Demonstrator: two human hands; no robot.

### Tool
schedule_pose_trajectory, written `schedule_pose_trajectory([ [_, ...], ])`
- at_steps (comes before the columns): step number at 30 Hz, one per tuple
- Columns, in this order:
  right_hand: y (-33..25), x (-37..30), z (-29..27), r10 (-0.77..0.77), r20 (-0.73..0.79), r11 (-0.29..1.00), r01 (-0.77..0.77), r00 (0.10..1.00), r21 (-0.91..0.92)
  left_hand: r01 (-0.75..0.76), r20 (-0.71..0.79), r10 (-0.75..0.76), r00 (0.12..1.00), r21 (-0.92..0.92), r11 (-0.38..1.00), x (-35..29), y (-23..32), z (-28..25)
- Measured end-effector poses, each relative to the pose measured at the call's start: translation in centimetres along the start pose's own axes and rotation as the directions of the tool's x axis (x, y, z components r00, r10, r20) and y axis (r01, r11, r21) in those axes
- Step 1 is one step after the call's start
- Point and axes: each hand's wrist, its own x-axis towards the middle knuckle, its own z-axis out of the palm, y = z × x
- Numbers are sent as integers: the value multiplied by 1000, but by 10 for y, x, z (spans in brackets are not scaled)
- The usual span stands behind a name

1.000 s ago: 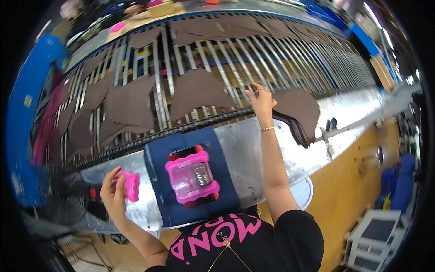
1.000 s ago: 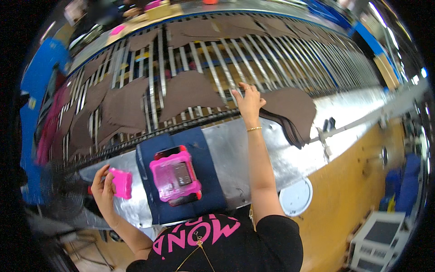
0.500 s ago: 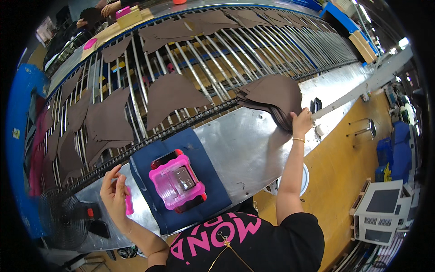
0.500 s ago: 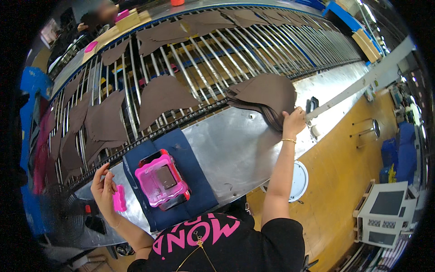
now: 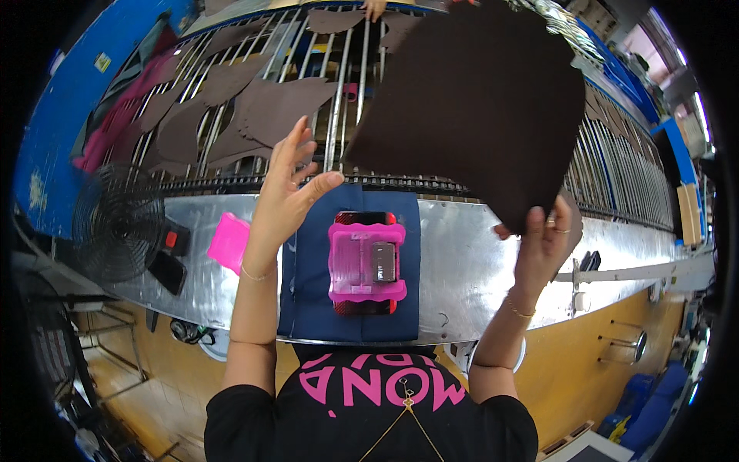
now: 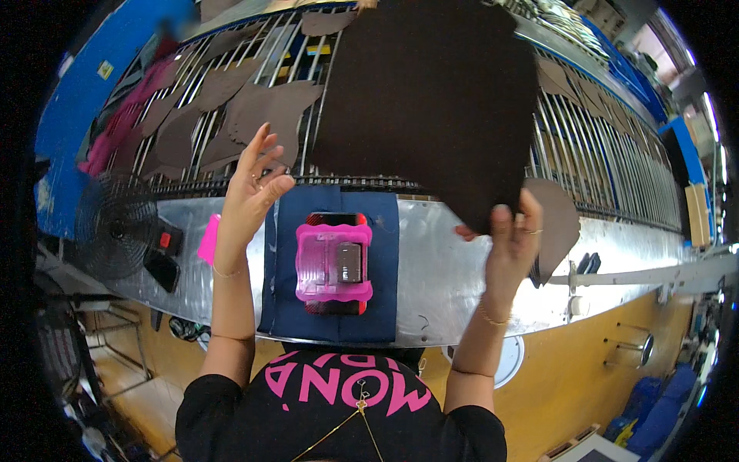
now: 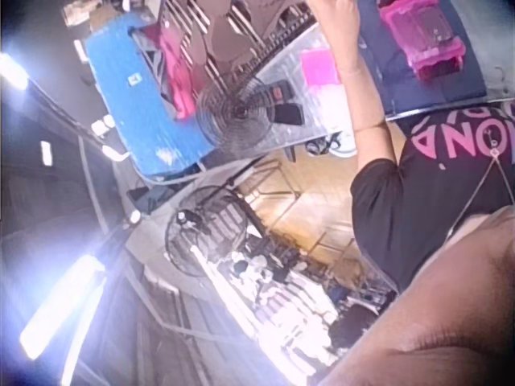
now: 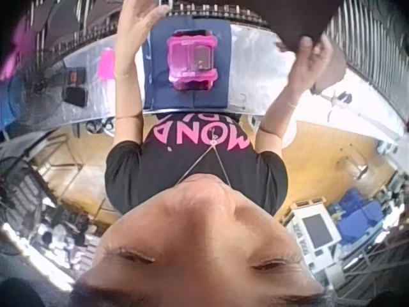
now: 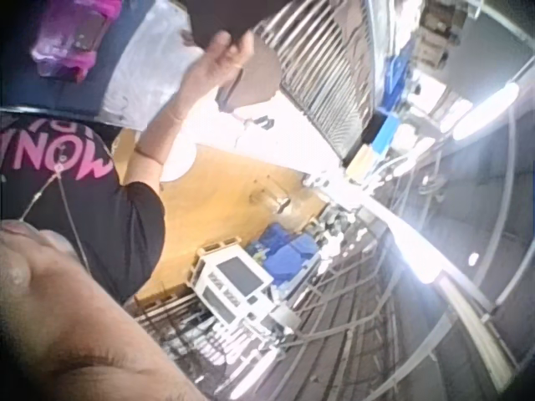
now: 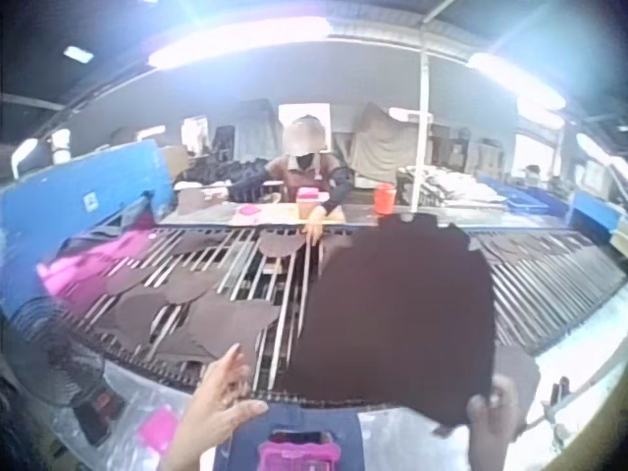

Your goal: The person repeatedly picks brown fabric pieces from a conveyor belt and places them into a stack on the table. The person handles the pieces one at a time, maintaining a steady rhythm throughout the clip.

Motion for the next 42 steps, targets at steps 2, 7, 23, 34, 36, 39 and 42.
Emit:
schedule_pose_trajectory([
  [2,2,-12,38,52,83,982,-66,995,174,213,46,-208,977,-188,959,-3,6,-15],
  [7,19,-30,62,85,392,993,-48,916,-104,145,-132,-142,981,15,989,-27,39,-81],
  [23,64,-71,-18,72,469,798,231,881,-557,74,326,-255,910,479,875,-47,31,-61],
  [34,-5,-71,-144,540,193,561,-180,819,-808,-561,776,116,620,336,756,-30,15,41],
  [36,-26,-68,-173,570,237,499,-102,787,-860,-622,817,151,557,289,728,-25,11,62],
  [39,-47,-59,-170,294,4,791,-240,956,-563,-602,754,232,615,258,756,-16,14,85],
  [42,-58,-21,-136,261,-170,832,-310,950,-460,-565,587,303,751,333,755,-2,27,85],
])
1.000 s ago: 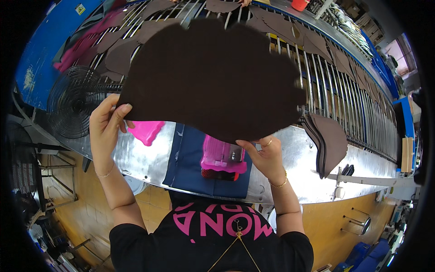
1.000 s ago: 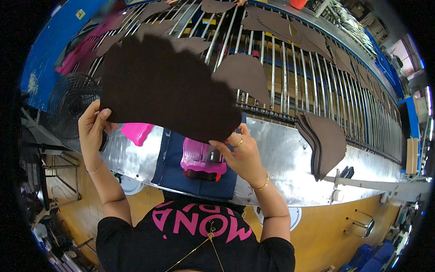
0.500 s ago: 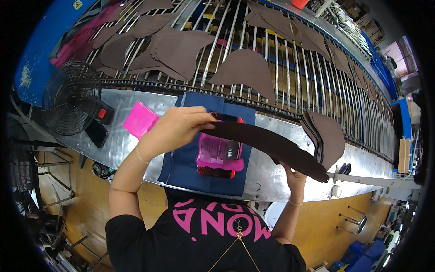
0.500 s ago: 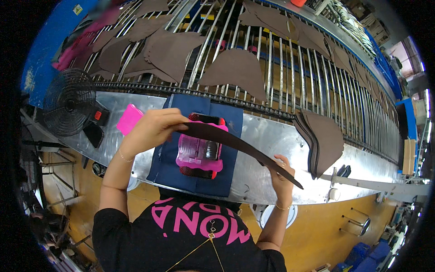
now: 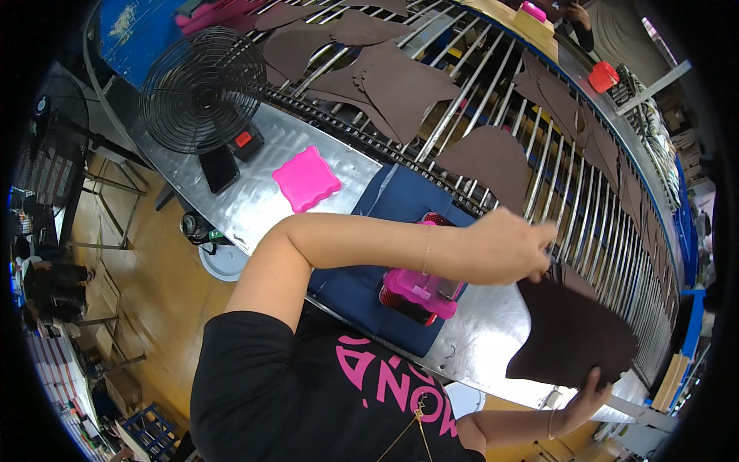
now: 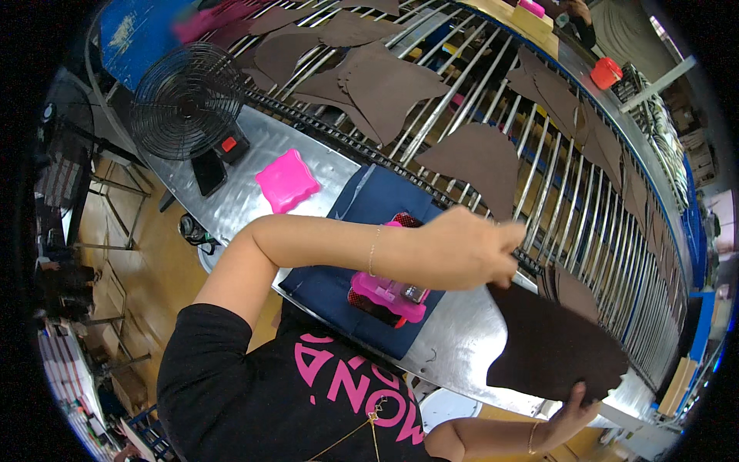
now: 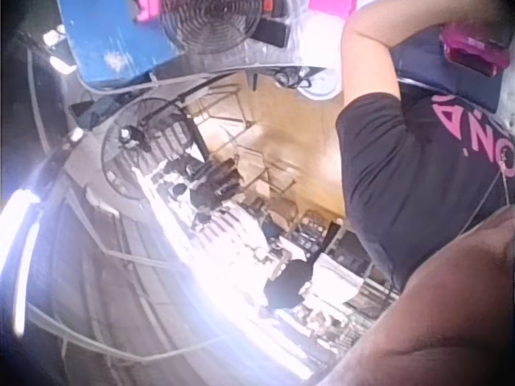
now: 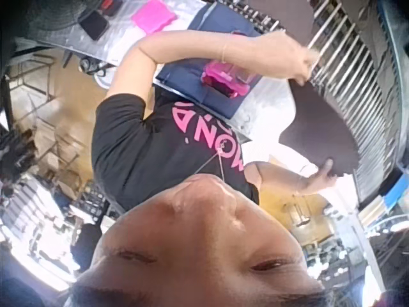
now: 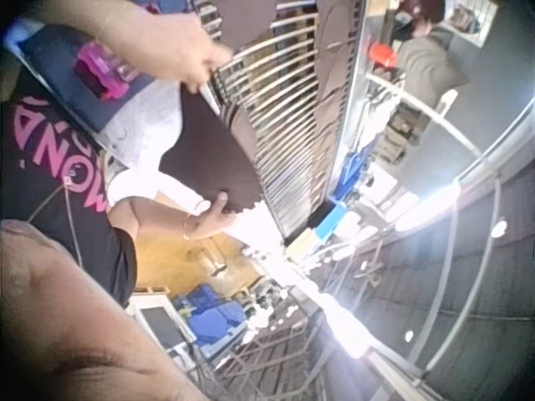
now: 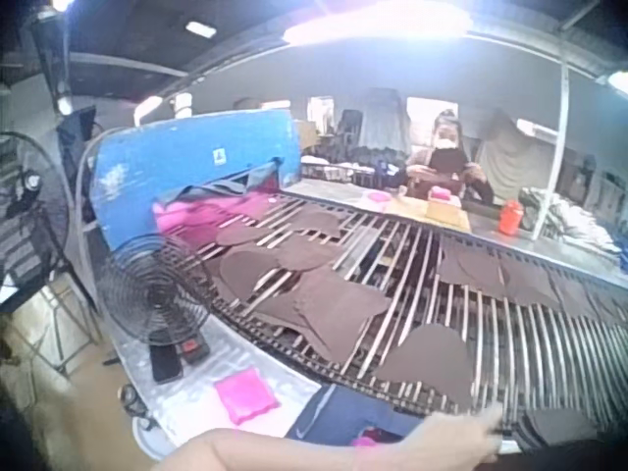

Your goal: The person repeatedly picks brown fabric pieces from a conveyor belt and places them into a stack on the table. The person handles the pieces one at a time, maintaining a steady rhythm throughout the clip.

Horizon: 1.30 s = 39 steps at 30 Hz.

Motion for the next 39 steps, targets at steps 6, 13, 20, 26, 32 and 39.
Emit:
schedule_pose_trajectory([
  [6,-2,82,102,4,79,847,-46,997,530,345,-587,-371,720,-162,925,-35,-30,-86],
  [13,56,124,299,60,521,612,-444,851,654,432,-580,-689,434,-537,724,-131,-53,-105],
  [20,81,129,380,194,565,575,-560,802,597,502,-555,-765,327,-583,638,-173,-61,-107],
  [26,71,109,286,173,275,735,-310,946,604,520,-511,-791,336,-600,608,-164,-64,-102],
  [32,186,100,88,-52,-473,761,-272,880,-589,476,-422,-788,449,-634,610,-151,-75,-86],
  [39,219,73,11,284,-655,444,-701,701,-558,462,-342,-748,569,-619,635,-124,-77,-69],
])
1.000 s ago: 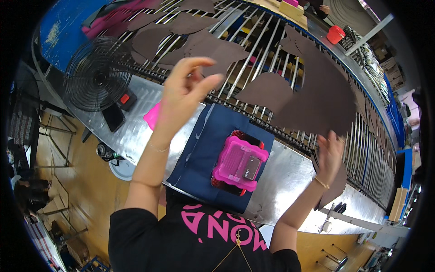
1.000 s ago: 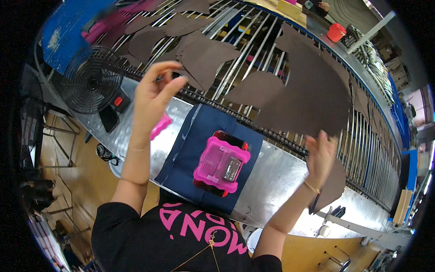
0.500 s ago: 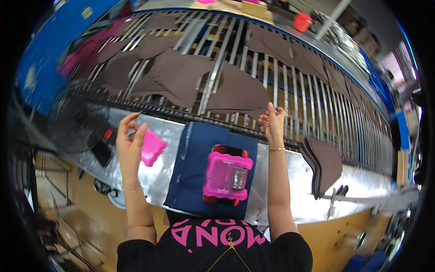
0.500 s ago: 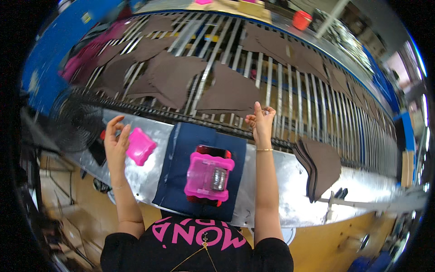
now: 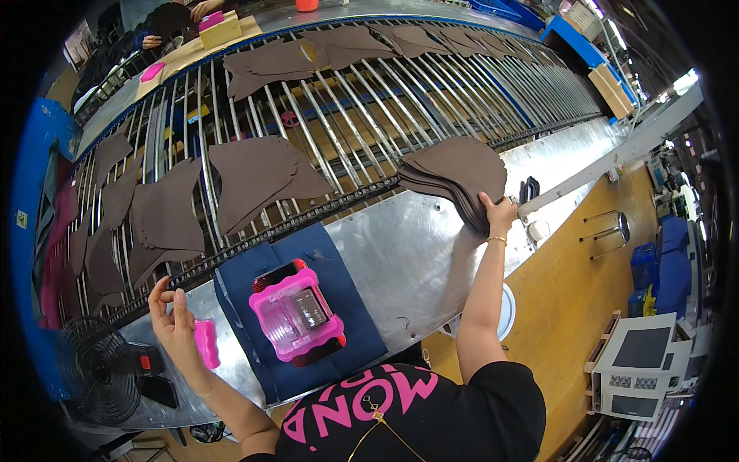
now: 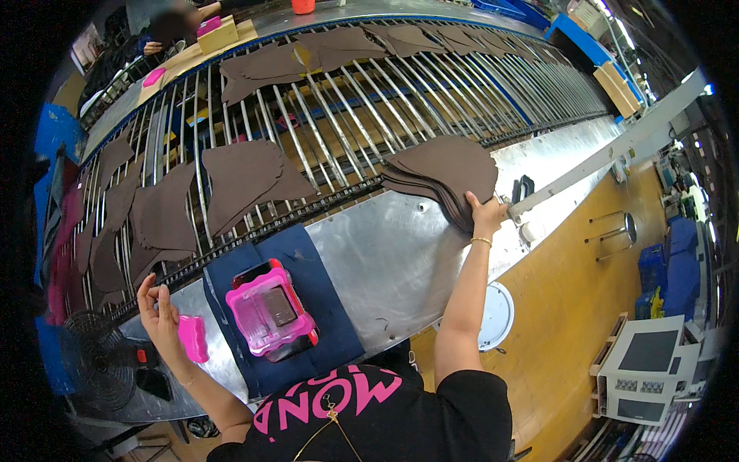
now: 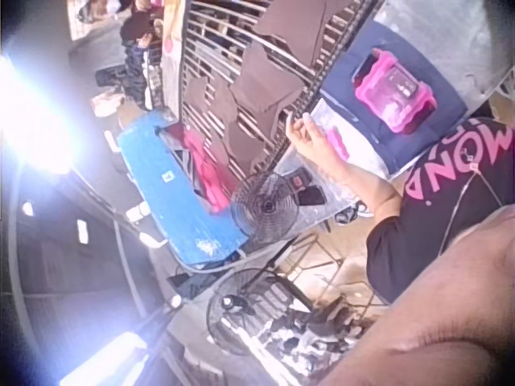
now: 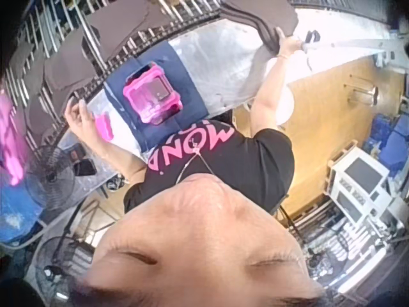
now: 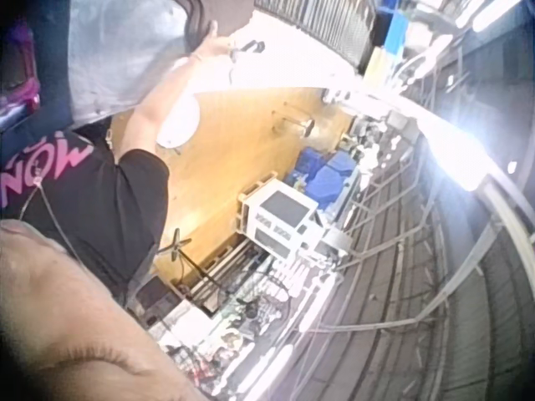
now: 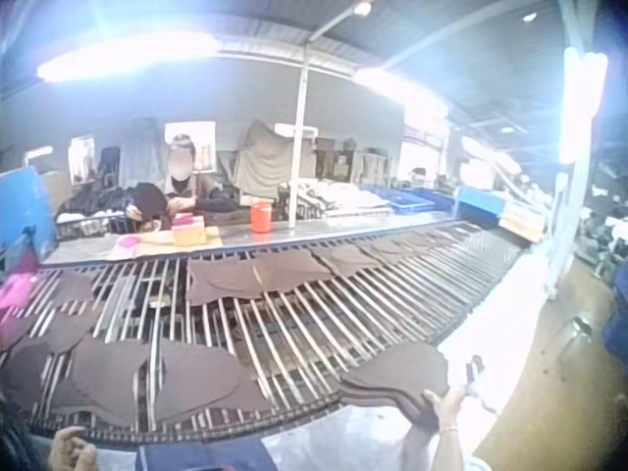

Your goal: The person repeatedly picks brown fabric pieces from a conveyor belt and places them into a stack on the table. The person handles the pieces one at a time, maintaining a steady rhythm throughout the clip.

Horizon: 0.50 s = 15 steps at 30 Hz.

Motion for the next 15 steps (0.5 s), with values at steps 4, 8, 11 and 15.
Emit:
schedule_pose_trajectory([
  [4,-17,-19,-10,-102,-165,991,86,981,-101,-15,12,15,1000,28,999,-8,8,5],
  [8,11,1,-15,-449,-154,890,455,880,5,6,54,-7,999,20,1000,-13,11,9],
  [11,-43,-44,-83,-461,21,846,432,887,313,42,52,-44,998,38,998,-16,15,10],
  [15,-104,-113,-151,-621,-33,467,404,783,786,-46,167,37,985,46,998,-10,24,30],
])
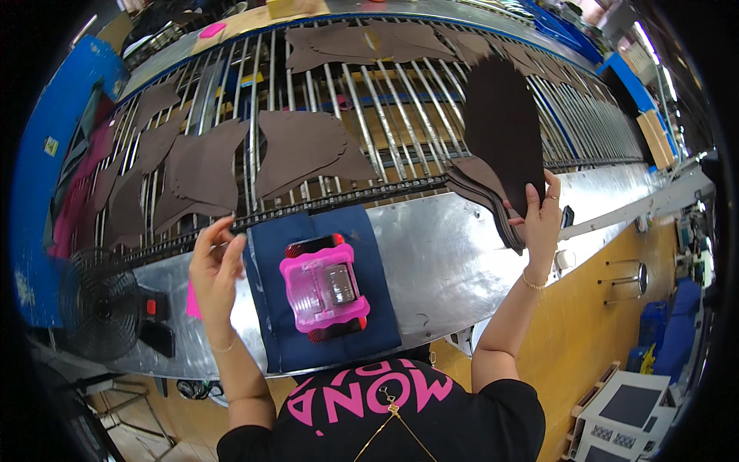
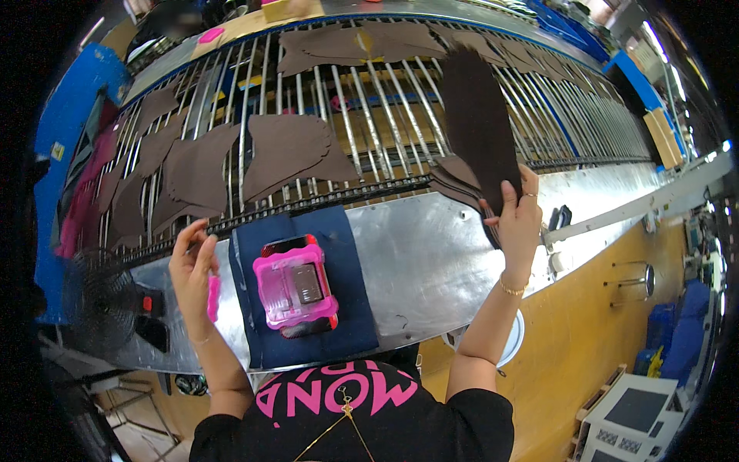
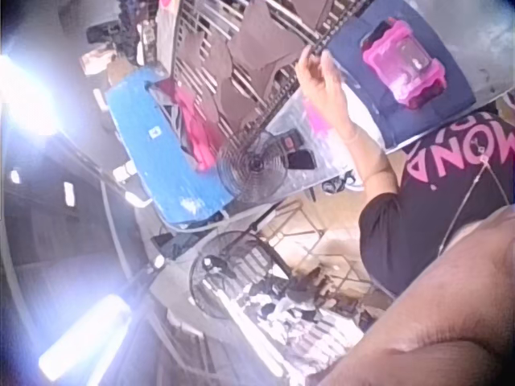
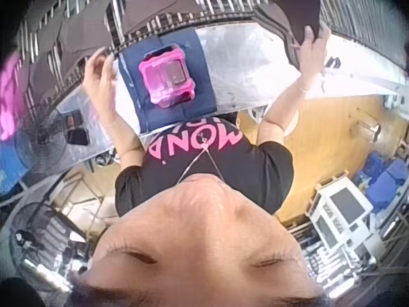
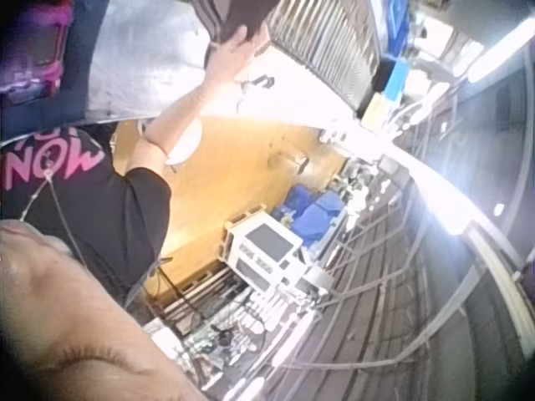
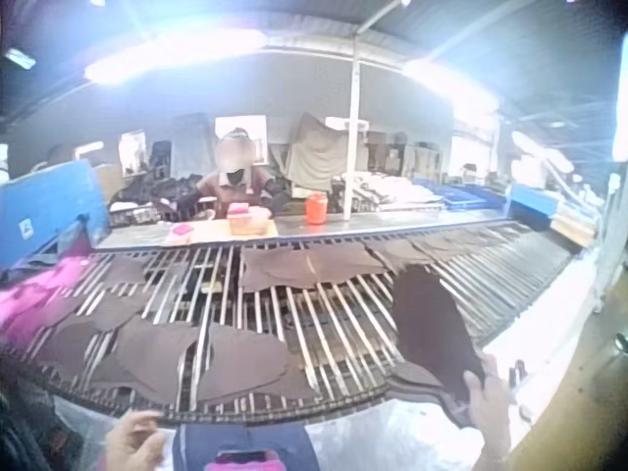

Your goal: The person repeatedly picks brown fabric pieces from a conveyor belt and places them into a stack on the table. The person handles the pieces one at a time, maintaining a steady rhythm throughout the clip.

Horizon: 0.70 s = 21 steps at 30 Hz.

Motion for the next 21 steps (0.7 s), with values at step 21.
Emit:
schedule_pose_trajectory([
  [21,-75,-99,140,-654,559,751,527,509,398,65,-80,-47,996,243,968,-45,44,-96],
])
